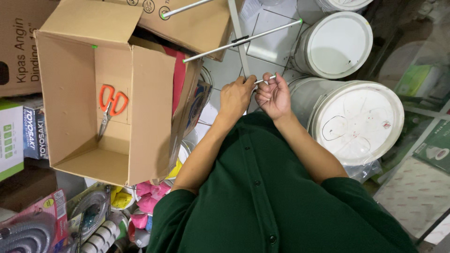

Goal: The person assembles a television antenna by sliding multiple metal rods into a central plastic frame, securing them with small caps and screws by hand, and then placing the assembly into a cardboard box.

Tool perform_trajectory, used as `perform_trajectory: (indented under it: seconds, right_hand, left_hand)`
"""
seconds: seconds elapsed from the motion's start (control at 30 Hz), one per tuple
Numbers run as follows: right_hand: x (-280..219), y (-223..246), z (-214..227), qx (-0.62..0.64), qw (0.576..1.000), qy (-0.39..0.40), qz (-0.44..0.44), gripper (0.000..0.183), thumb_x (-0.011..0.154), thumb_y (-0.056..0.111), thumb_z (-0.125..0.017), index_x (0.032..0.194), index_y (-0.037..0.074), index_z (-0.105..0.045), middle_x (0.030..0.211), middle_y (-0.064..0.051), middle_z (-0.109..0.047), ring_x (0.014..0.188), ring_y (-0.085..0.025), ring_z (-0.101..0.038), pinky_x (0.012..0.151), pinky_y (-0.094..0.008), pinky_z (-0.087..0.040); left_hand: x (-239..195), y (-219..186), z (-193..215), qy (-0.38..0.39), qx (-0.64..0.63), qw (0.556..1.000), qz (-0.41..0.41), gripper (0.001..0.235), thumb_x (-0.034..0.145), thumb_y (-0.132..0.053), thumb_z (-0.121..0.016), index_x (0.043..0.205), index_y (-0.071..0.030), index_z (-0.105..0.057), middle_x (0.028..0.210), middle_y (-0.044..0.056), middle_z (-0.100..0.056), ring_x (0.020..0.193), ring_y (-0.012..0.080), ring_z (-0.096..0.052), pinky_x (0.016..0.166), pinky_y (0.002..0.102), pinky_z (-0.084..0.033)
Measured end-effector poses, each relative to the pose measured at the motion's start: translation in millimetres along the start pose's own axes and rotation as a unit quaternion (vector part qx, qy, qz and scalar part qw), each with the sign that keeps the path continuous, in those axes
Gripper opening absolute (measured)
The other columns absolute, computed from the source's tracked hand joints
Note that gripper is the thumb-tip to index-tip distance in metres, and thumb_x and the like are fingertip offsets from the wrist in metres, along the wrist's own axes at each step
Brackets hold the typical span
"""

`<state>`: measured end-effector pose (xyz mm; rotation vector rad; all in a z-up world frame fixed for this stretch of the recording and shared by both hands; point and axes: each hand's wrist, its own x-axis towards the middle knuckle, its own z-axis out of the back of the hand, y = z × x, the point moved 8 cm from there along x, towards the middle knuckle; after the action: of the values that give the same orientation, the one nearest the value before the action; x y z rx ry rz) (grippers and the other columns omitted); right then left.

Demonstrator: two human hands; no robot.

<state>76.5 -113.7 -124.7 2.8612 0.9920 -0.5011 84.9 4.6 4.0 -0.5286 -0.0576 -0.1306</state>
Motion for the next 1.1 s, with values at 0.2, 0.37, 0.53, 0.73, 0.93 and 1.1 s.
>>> perform_trajectory:
  seconds: [0.2,0.37,0.53,0.73,0.93,1.1]
  right_hand:
    - [0,-4,2,-0.012,1.000,-0.014,0.009,0.031,0.110,0.037,-0.051,0.107,0.007,-0.057,0.077,-0.004,-0.051,0.063,-0.012,-0.044,0.062,-0.026,-0.040]
    - [-1,-4,1,-0.032,0.999,-0.014,0.003,0.034,0.114,0.040,-0.049,0.113,0.007,-0.059,0.078,-0.004,-0.052,0.069,-0.014,-0.047,0.066,-0.026,-0.041]
    - [-5,-11,1,-0.064,0.996,-0.058,-0.014,0.058,0.107,0.056,-0.040,0.126,0.006,-0.063,0.083,-0.008,-0.061,0.066,-0.017,-0.048,0.066,-0.031,-0.041]
    - [-13,3,9,-0.108,0.991,-0.068,0.048,0.068,0.104,0.064,-0.037,0.125,0.005,-0.062,0.076,-0.005,-0.055,0.057,-0.015,-0.043,0.057,-0.029,-0.037]
    - [-50,63,-26,-0.364,0.828,-0.203,0.376,0.041,0.110,0.044,-0.044,0.116,0.006,-0.058,0.078,-0.002,-0.049,0.066,-0.012,-0.042,0.059,-0.026,-0.033]
    - [-46,47,-109,-0.452,0.802,-0.087,0.381,0.019,0.114,0.021,-0.051,0.115,0.004,-0.058,0.084,-0.003,-0.052,0.074,-0.011,-0.045,0.068,-0.027,-0.038]
  left_hand:
    - [-4,3,9,-0.009,-0.008,1.000,-0.004,0.011,0.098,-0.024,-0.063,0.104,-0.016,-0.065,0.081,0.009,-0.063,0.067,0.0331,-0.067,0.060,0.045,-0.050]
    - [-6,3,10,-0.009,0.003,1.000,-0.008,0.011,0.098,-0.023,-0.064,0.104,-0.015,-0.065,0.082,0.009,-0.063,0.073,0.0323,-0.067,0.064,0.046,-0.050]
    - [-12,6,17,0.024,-0.009,1.000,-0.014,0.036,0.092,-0.014,-0.063,0.127,-0.015,-0.067,0.095,0.011,-0.064,0.090,0.0330,-0.065,0.077,0.048,-0.050]
    - [-31,18,54,-0.048,-0.083,0.995,0.003,0.049,0.091,-0.013,-0.071,0.138,-0.008,-0.060,0.119,0.015,-0.062,0.104,0.0351,-0.061,0.088,0.047,-0.048]
    - [-57,19,97,-0.129,-0.134,0.981,0.047,0.041,0.093,-0.007,-0.072,0.132,-0.005,-0.062,0.125,0.015,-0.061,0.112,0.0356,-0.059,0.096,0.044,-0.048]
    - [-65,6,126,-0.141,-0.172,0.971,0.082,0.038,0.095,-0.002,-0.071,0.131,-0.002,-0.062,0.127,0.015,-0.061,0.118,0.0361,-0.059,0.103,0.043,-0.048]
